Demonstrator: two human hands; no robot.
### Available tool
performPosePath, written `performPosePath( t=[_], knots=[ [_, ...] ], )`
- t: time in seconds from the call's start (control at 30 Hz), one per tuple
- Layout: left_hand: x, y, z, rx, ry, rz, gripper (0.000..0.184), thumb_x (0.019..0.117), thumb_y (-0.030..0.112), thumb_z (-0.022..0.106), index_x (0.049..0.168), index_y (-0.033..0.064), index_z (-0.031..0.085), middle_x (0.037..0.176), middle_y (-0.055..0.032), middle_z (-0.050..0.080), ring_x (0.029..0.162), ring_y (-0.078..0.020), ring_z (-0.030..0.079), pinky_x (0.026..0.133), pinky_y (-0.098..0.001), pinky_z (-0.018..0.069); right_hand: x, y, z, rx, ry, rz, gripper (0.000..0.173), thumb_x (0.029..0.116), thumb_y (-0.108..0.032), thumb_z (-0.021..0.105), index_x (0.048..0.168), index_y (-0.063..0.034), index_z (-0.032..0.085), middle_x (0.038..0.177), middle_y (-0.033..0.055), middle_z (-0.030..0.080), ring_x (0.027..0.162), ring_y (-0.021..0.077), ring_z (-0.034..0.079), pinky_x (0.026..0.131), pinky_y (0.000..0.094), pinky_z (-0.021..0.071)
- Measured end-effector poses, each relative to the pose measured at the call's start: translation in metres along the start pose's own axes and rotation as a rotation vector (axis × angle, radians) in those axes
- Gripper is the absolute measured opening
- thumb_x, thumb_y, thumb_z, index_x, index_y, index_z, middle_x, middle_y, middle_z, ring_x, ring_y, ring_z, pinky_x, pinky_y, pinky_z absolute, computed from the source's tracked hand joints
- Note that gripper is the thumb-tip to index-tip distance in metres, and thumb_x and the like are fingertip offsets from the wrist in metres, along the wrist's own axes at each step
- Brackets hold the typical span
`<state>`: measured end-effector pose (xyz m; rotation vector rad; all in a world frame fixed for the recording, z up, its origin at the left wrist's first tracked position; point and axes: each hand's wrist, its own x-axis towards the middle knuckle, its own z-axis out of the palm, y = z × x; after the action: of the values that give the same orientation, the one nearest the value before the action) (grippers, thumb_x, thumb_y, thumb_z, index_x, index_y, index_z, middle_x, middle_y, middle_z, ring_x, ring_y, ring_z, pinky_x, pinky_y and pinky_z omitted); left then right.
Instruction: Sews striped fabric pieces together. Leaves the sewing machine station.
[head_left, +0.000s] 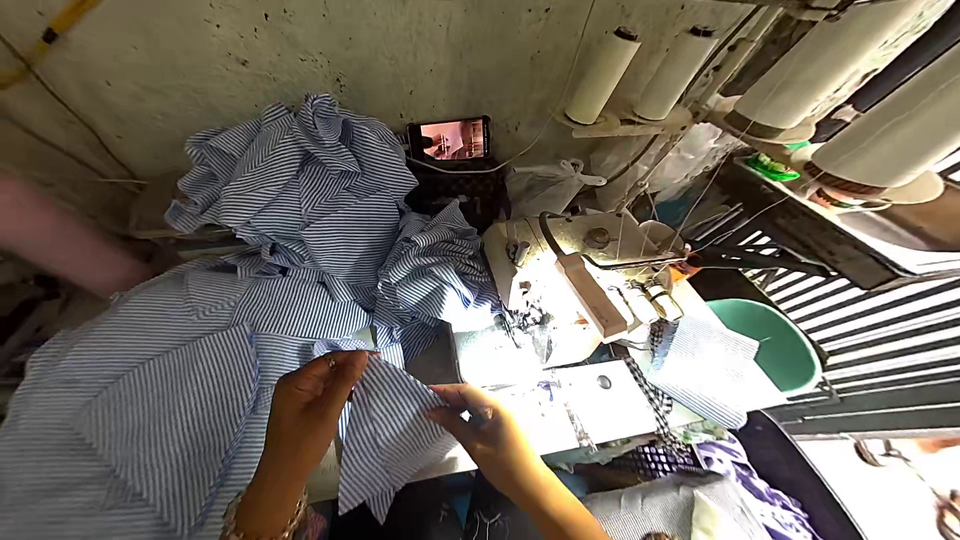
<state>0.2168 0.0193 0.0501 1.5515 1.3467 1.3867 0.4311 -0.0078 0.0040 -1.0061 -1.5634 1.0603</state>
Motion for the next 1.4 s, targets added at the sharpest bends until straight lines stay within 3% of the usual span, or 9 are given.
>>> performPosePath(
  t=[0.2, 0.27, 0.33, 0.43, 0.63, 0.77, 0.97, 1.27, 1.4],
  knots=[
    [0.018, 0.014, 0.01, 0.245, -0.089, 0.237, 0.029, 0.1031, 0.027, 0.054, 0.099, 0.0057, 0.073, 0.093, 0.0081, 0.072, 0.089, 0.0105, 0.061, 0.082, -0.0093, 0.0487, -0.008, 0.0, 0.001, 0.045, 0.026, 0.054, 0.018, 0.0955, -0.015, 0.07, 0.104, 0.0003, 0.075, 0.088, 0.0024, 0.075, 0.076, -0.0037, 0.065, 0.072, 0.0141, 0.0535],
    [0.029, 0.019, 0.035, 0.375, -0.182, 0.387, 0.035, 0.1052, 0.032, 0.051, 0.099, 0.0071, 0.075, 0.095, 0.0013, 0.073, 0.093, -0.002, 0.062, 0.088, -0.0246, 0.048, -0.024, 0.003, -0.004, 0.11, 0.129, 0.069, 0.014, 0.0937, -0.013, 0.071, 0.098, 0.0007, 0.074, 0.082, -0.0013, 0.072, 0.066, -0.0081, 0.059, 0.062, 0.0102, 0.05],
    [0.035, 0.015, 0.075, 0.466, -0.27, 0.517, 0.031, 0.1025, 0.027, 0.054, 0.093, 0.0079, 0.077, 0.093, -0.0063, 0.074, 0.091, -0.0223, 0.067, 0.084, -0.0473, 0.0473, -0.047, 0.01, -0.011, 0.182, 0.263, 0.129, 0.007, 0.0916, -0.009, 0.072, 0.093, -0.0021, 0.074, 0.075, -0.0068, 0.069, 0.057, -0.01, 0.055, 0.054, 0.0094, 0.048],
    [0.024, -0.001, 0.134, 0.632, -0.256, 0.634, 0.017, 0.088, 0.014, 0.063, 0.077, 0.007, 0.074, 0.088, -0.0116, 0.073, 0.088, -0.0352, 0.07, 0.078, -0.0575, 0.0474, -0.075, 0.022, -0.024, 0.253, 0.421, 0.3, 0.007, 0.0892, -0.009, 0.073, 0.083, -0.0083, 0.071, 0.062, -0.0112, 0.062, 0.047, -0.007, 0.05, 0.045, 0.0137, 0.0442],
    [-0.002, -0.019, 0.164, 0.742, 0.025, 0.655, 0.017, 0.085, 0.025, 0.067, 0.078, 0.0126, 0.076, 0.089, -0.0086, 0.074, 0.09, -0.0321, 0.067, 0.085, -0.0524, 0.0413, -0.093, 0.017, -0.037, 0.276, 0.475, 0.377, 0.007, 0.0882, -0.003, 0.072, 0.083, -0.0067, 0.07, 0.064, -0.0101, 0.063, 0.051, -0.0062, 0.054, 0.049, 0.0141, 0.047],
    [-0.016, -0.012, 0.155, 0.865, -0.024, 0.578, 0.024, 0.0892, 0.033, 0.06, 0.08, 0.0212, 0.079, 0.098, -0.0037, 0.074, 0.096, -0.0291, 0.064, 0.09, -0.0549, 0.0344, -0.092, 0.017, -0.04, 0.316, 0.442, 0.369, 0.005, 0.0868, 0.0, 0.071, 0.085, -0.0044, 0.071, 0.067, -0.0092, 0.066, 0.054, -0.0069, 0.056, 0.053, 0.0134, 0.0485],
    [0.006, -0.01, 0.159, 0.905, -0.021, 0.515, 0.017, 0.0836, 0.02, 0.061, 0.083, 0.0113, 0.075, 0.099, -0.0102, 0.071, 0.097, -0.0333, 0.064, 0.087, -0.0577, 0.0354, -0.076, 0.024, -0.047, 0.374, 0.462, 0.321, 0.006, 0.0878, -0.001, 0.072, 0.085, -0.006, 0.071, 0.067, -0.0096, 0.066, 0.052, -0.0075, 0.054, 0.049, 0.0122, 0.0465],
    [0.003, -0.012, 0.158, 0.885, 0.037, 0.573, 0.024, 0.0889, 0.032, 0.061, 0.077, 0.0174, 0.076, 0.096, -0.0072, 0.073, 0.097, -0.0296, 0.062, 0.091, -0.0531, 0.0304, -0.073, 0.033, -0.05, 0.378, 0.46, 0.292, 0.004, 0.0876, -0.003, 0.073, 0.087, -0.0062, 0.071, 0.068, -0.0099, 0.065, 0.052, -0.0077, 0.054, 0.05, 0.0114, 0.047],
    [-0.009, -0.003, 0.151, 0.981, -0.024, 0.513, 0.029, 0.0915, 0.035, 0.056, 0.088, 0.0196, 0.08, 0.109, -0.009, 0.074, 0.109, -0.0343, 0.062, 0.093, -0.0582, 0.0295, -0.072, 0.038, -0.053, 0.378, 0.45, 0.262, 0.002, 0.089, -0.005, 0.072, 0.089, -0.0061, 0.071, 0.067, -0.0101, 0.065, 0.051, -0.008, 0.054, 0.048, 0.0108, 0.0466]
  ],
)
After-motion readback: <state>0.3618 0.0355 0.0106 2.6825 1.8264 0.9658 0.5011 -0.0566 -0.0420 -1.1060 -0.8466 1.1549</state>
